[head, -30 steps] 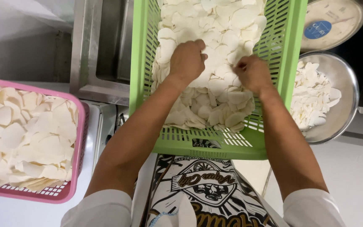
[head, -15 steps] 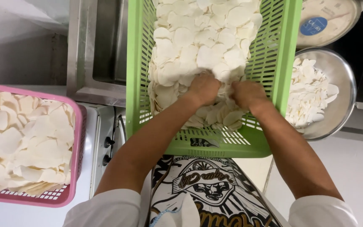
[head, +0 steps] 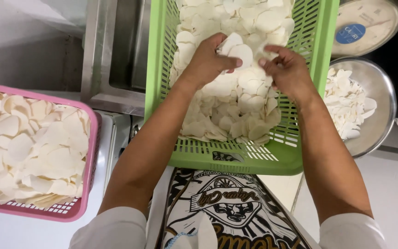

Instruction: The person stands at a kitchen counter and sorts thin, white, round dough sheets from a green basket into a metal bowl. They pick up the sheets by hand, separate them, and transfer them one by one or in small groups.

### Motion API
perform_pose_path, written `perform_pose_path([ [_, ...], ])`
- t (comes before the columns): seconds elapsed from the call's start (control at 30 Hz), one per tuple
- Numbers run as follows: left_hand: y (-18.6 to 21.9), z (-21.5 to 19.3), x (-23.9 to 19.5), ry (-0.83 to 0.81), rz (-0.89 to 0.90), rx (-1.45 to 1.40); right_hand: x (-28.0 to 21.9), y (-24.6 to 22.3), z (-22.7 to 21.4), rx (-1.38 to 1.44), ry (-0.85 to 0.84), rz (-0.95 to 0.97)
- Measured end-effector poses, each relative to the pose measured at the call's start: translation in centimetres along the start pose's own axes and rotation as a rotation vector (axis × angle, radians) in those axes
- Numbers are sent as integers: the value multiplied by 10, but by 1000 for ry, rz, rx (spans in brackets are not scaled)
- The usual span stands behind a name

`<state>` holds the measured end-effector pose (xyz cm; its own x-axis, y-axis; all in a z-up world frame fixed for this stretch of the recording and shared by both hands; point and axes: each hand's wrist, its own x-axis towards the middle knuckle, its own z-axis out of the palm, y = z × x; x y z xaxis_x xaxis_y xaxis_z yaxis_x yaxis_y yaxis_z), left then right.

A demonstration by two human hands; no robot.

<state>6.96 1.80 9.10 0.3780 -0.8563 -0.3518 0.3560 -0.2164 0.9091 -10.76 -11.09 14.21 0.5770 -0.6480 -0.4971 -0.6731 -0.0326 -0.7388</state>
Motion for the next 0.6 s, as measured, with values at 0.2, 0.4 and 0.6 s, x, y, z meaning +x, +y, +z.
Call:
perform_pose_path([
  [0.2,-11,-9,11,-155,117,-135,17,3,33,321,-1,-175],
  [0.4,10,-17,-2,110,115,-117,43,11,22,547,201,-165],
  [0.6,15,-12,-8,85,64,-16,11,-22,40,333,5,-218],
])
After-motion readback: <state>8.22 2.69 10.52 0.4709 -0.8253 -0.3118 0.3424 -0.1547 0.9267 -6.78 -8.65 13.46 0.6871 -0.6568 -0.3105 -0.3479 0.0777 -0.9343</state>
